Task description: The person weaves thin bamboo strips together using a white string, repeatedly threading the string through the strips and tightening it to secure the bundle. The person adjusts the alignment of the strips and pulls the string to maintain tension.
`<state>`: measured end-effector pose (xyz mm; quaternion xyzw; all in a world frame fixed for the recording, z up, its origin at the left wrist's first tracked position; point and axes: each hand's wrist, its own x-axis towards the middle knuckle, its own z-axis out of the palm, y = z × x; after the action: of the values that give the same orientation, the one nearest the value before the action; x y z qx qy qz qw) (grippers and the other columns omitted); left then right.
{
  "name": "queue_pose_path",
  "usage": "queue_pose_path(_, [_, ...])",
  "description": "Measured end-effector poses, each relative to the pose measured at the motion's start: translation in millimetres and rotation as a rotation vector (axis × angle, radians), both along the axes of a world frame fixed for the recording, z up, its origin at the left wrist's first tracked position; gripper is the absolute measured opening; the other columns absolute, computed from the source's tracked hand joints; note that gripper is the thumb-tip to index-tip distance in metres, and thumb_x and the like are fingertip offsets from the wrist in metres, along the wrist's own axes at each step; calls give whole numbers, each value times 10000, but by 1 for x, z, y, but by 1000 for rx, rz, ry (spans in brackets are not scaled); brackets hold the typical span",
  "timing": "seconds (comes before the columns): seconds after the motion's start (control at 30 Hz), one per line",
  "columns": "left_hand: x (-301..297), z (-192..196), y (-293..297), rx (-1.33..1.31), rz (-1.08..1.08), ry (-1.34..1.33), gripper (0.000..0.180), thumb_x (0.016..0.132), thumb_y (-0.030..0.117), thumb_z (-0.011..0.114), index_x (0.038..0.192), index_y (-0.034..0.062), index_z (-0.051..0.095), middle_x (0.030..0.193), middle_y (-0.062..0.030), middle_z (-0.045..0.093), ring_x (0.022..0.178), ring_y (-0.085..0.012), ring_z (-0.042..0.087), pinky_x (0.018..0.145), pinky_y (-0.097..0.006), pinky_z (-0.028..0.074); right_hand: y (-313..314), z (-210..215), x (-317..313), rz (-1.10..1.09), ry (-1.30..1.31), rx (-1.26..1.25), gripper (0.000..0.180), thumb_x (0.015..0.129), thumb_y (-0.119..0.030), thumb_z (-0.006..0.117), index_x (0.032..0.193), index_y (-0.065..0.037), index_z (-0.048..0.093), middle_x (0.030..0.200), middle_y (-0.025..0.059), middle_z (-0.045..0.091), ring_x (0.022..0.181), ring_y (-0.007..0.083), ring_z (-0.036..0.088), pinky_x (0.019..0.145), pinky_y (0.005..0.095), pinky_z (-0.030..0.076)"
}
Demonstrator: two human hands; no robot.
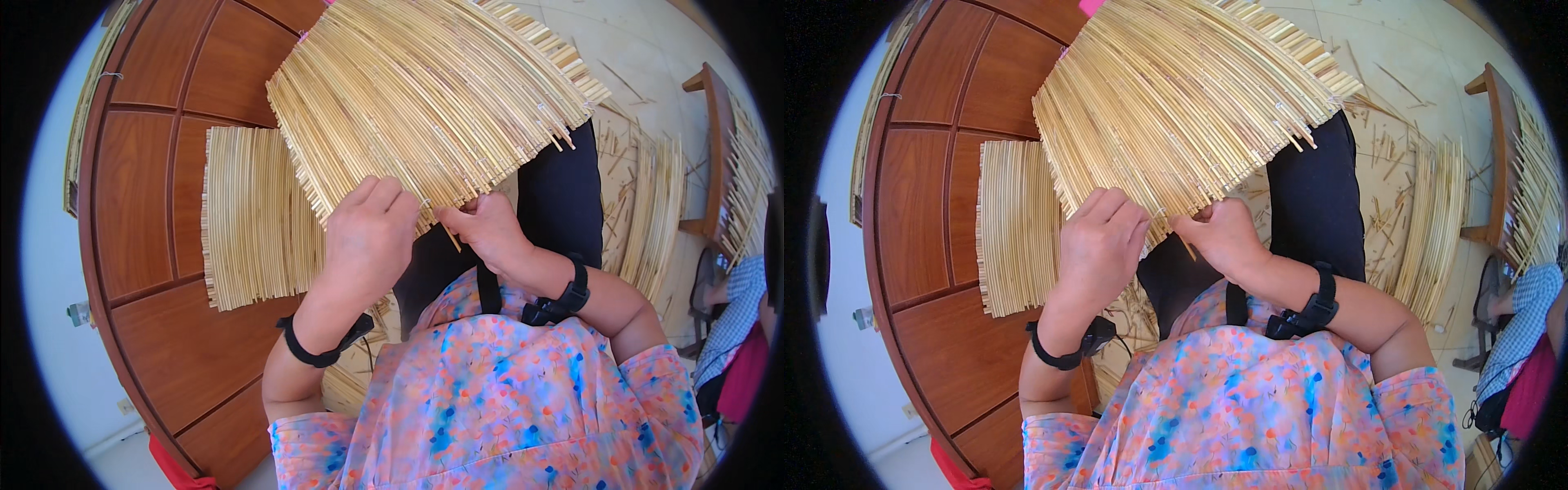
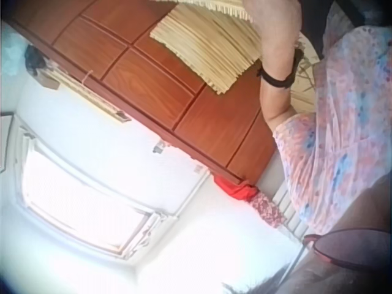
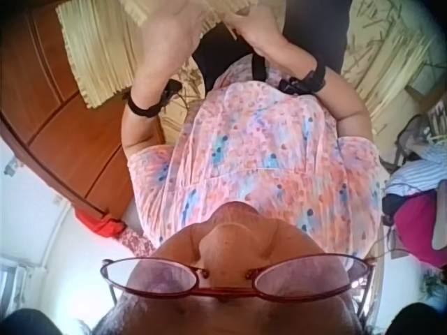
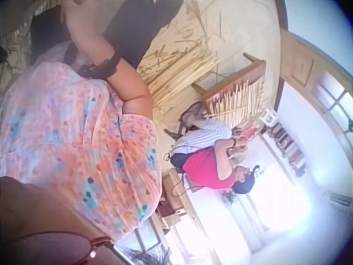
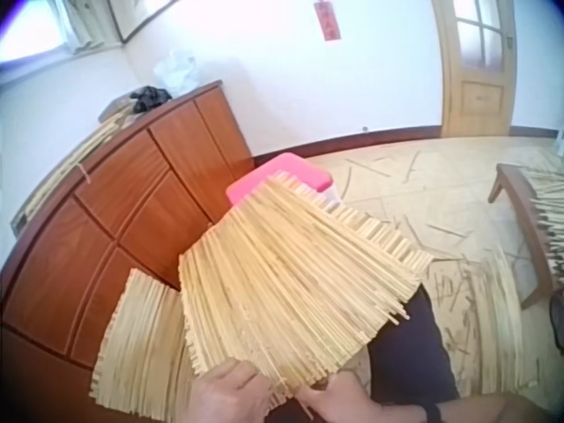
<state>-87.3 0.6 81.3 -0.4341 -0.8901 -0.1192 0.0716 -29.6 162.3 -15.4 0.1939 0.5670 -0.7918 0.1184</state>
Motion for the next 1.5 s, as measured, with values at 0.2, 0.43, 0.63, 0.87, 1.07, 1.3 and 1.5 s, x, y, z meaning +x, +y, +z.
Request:
queue_pose_path(0.2, [9,-22,11,-34,-22,117,115,713,73,679,802,82,607,811,-50,532,829,-265,584,686,-378,456,-2,0,0,-35,63,-40,147,900,-88,728,947,52,729,771,22,683,627,59,564,519,261,427])
queue_pose_path(0.43, [67,-44,-18,375,-185,112,291,758,166,818,1018,78,718,905,-48,637,767,-256,636,608,-360,466,-1,8,-1,-73,39,-97,159,875,-86,739,916,67,723,779,34,686,607,80,582,504,266,429])
queue_pose_path(0.63, [83,-121,-24,674,610,-856,217,1006,166,635,1140,17,718,984,-115,720,827,-188,678,760,-332,540,6,26,0,2,-42,-180,140,864,-99,751,795,-14,665,680,2,600,508,54,476,429,246,311])
queue_pose_path(0.87, [46,-153,8,1311,359,-746,210,993,76,661,1195,20,673,1154,-76,704,1016,-168,657,920,-320,526,2,43,0,37,-85,-281,238,896,-160,747,740,-76,587,615,-47,484,442,36,345,406,246,211])
queue_pose_path(1.07, [46,-127,13,1038,351,-630,167,952,44,691,1116,11,693,1127,-92,700,1017,-192,663,881,-316,526,0,57,0,-36,-40,-273,281,900,-167,743,709,-91,552,587,-58,450,419,36,327,395,261,177])
queue_pose_path(1.3, [73,-131,-29,990,475,-366,76,878,1,716,948,1,688,863,-124,655,780,-293,648,721,-369,522,1,72,-4,-60,-43,-275,251,900,-161,750,741,-77,575,617,-40,493,424,41,341,396,251,202])
queue_pose_path(1.5, [112,-92,-42,802,308,222,310,790,-50,756,1069,67,688,910,-107,627,794,-282,653,675,-375,526,2,56,-3,-42,-11,-303,239,899,-158,745,753,-66,581,605,-47,489,420,39,343,393,248,205])
